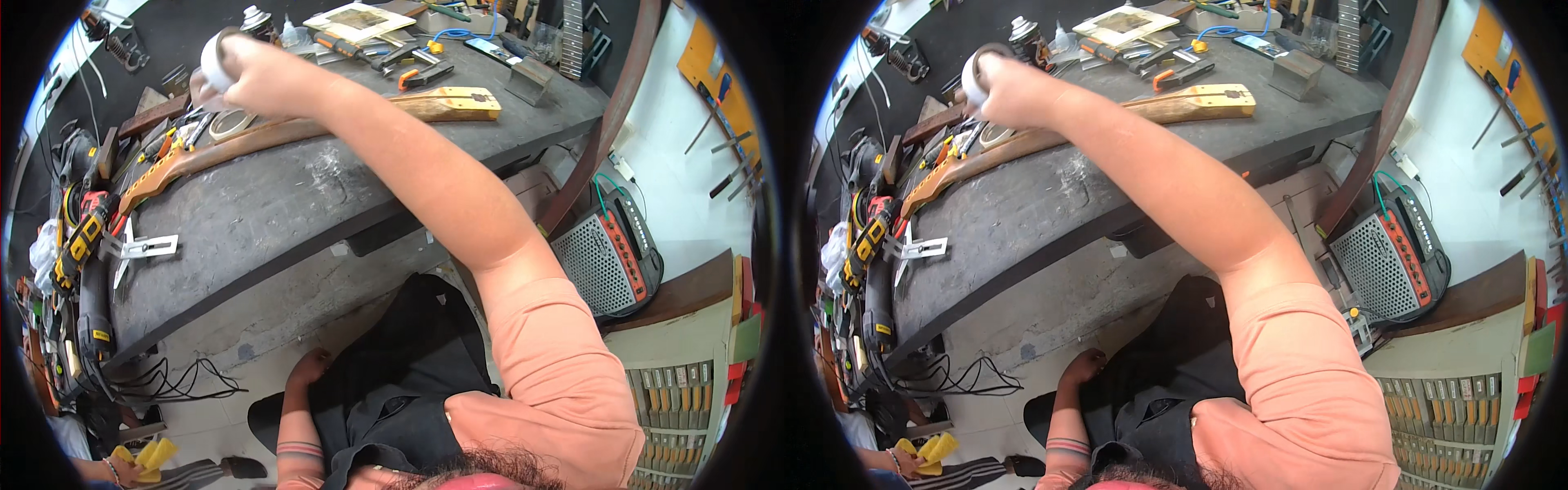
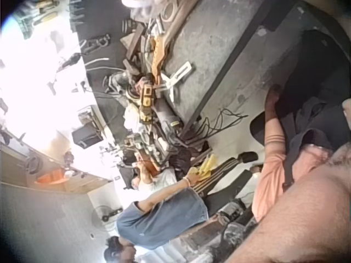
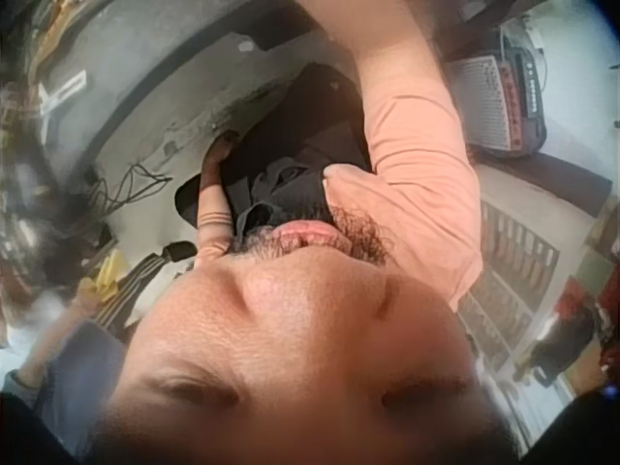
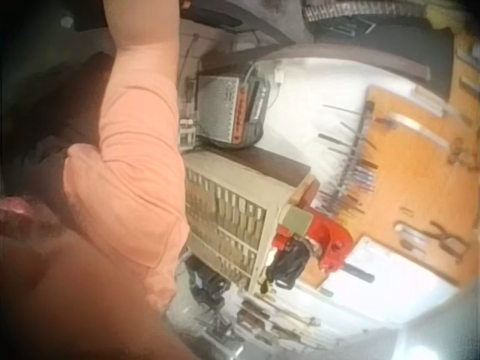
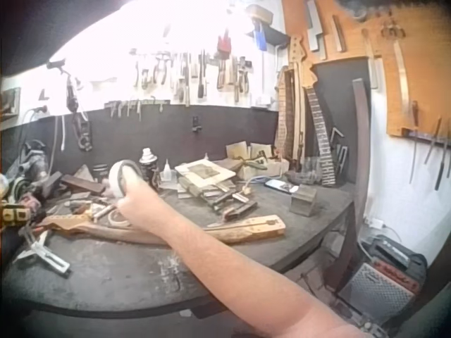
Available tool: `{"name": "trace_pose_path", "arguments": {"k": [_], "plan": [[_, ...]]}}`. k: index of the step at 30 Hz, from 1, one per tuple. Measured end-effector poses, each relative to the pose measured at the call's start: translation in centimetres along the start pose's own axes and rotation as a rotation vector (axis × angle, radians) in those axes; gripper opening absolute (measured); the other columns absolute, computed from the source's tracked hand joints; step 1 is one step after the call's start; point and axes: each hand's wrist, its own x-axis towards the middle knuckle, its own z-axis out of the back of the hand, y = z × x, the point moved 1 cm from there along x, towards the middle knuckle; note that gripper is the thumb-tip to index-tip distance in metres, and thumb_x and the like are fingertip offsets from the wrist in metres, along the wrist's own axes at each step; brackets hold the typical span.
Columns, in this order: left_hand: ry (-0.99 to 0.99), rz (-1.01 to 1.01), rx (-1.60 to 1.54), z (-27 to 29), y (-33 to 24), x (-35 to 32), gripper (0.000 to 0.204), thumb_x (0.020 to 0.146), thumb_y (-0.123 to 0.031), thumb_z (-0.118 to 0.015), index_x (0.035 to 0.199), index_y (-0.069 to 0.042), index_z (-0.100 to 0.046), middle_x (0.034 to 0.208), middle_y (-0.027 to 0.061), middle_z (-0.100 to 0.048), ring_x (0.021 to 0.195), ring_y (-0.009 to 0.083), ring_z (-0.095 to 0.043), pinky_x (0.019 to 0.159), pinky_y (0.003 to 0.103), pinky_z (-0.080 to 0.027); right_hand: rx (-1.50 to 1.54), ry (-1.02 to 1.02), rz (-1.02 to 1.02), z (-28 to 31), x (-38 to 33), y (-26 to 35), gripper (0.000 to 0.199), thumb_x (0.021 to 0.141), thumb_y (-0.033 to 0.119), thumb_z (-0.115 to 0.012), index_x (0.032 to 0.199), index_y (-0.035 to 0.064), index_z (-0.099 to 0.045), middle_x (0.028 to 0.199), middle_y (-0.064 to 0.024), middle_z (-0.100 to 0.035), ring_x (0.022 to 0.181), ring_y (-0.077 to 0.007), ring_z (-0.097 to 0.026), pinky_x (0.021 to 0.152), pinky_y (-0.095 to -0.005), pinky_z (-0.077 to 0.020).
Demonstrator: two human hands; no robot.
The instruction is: The person assembles a small mechanical device using a transparent plastic casing and metal components. They insert a metal piece into the casing, secure it with a yellow tool, and then place the assembled unit into a larger beige plastic housing. The person also handles a small metal rod and a yellow tool during the process.
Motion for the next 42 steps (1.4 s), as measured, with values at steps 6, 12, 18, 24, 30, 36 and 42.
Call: {"name": "trace_pose_path", "arguments": {"k": [6,12,18,24,30,36,42], "plan": [[-0.106,-0.127,0.108,0.1,0.2,-0.8,0.042,0.103,-0.036,-0.064,0.12,0.001,-0.075,0.118,0.0262,-0.076,0.116,0.0442,-0.071,0.103,0.05,-0.054,0.188,-0.418,0.21,3.0,1.3,3.3,0.049,0.091,-0.005,-0.061,0.139,-0.0061,-0.054,0.131,-0.0166,-0.068,0.124,-0.0264,-0.067,0.107,-0.0416,-0.0544],[-0.088,-0.074,0.124,0.0,-1.3,-1.1,0.04,0.101,-0.036,-0.066,0.12,-0.003,-0.077,0.118,0.0253,-0.076,0.116,0.0442,-0.071,0.102,0.052,-0.054,0.163,-0.635,-0.019,9.7,-0.2,4.1,0.07,0.107,0.039,-0.065,0.162,0.0042,-0.037,0.16,-0.0281,-0.047,0.136,-0.0365,-0.061,0.115,-0.0561,-0.0499],[-0.048,0.023,0.108,-0.1,-1.2,-1.4,0.048,0.1,-0.037,-0.068,0.136,-0.005,-0.07,0.135,0.0223,-0.071,0.128,0.0409,-0.066,0.11,0.048,-0.05,0.208,-0.824,0.304,8.1,1.3,3.1,0.03,0.114,0.006,-0.048,0.123,-0.0226,-0.053,0.125,-0.0323,-0.069,0.116,-0.0446,-0.073,0.103,-0.0423,-0.0591],[-0.106,0.025,0.1,-0.3,-1.6,-1.8,0.055,0.1,-0.038,-0.068,0.145,-0.007,-0.063,0.142,0.0225,-0.067,0.132,0.0418,-0.063,0.112,0.049,-0.049,0.217,-0.876,0.243,9.7,1.3,3.8,0.028,0.112,0.004,-0.056,0.123,-0.021,-0.055,0.131,-0.0384,-0.066,0.121,-0.0378,-0.071,0.111,-0.0402,-0.0563],[-0.119,0.041,0.084,0.3,-2.8,-2.1,0.058,0.099,-0.038,-0.069,0.148,-0.008,-0.06,0.142,0.0236,-0.067,0.131,0.0434,-0.063,0.11,0.051,-0.05,0.146,-0.777,0.145,11.3,1.7,1.7,0.031,0.108,0.004,-0.063,0.132,-0.0148,-0.057,0.138,-0.0333,-0.066,0.133,-0.0313,-0.064,0.118,-0.0363,-0.0502],[-0.173,0.024,0.071,-1.3,-0.5,-1.5,0.059,0.098,-0.038,-0.071,0.148,-0.008,-0.06,0.139,0.0247,-0.067,0.129,0.0444,-0.064,0.109,0.052,-0.05,0.038,-0.537,-0.021,10.5,2.0,0.2,0.054,0.111,0.017,-0.063,0.152,-0.0135,-0.046,0.145,-0.0243,-0.066,0.139,-0.0247,-0.06,0.12,-0.0334,-0.0438],[-0.147,0.036,0.085,-1.2,-1.1,-1.9,0.058,0.098,-0.037,-0.072,0.147,-0.008,-0.061,0.139,0.0244,-0.068,0.13,0.044,-0.064,0.109,0.052,-0.05,-0.286,-0.273,-0.454,10.4,2.0,-3.6,0.051,0.109,0.038,-0.065,0.132,-0.0072,-0.066,0.114,-0.0168,-0.077,0.104,-0.0196,-0.073,0.099,-0.0297,-0.0533]]}}
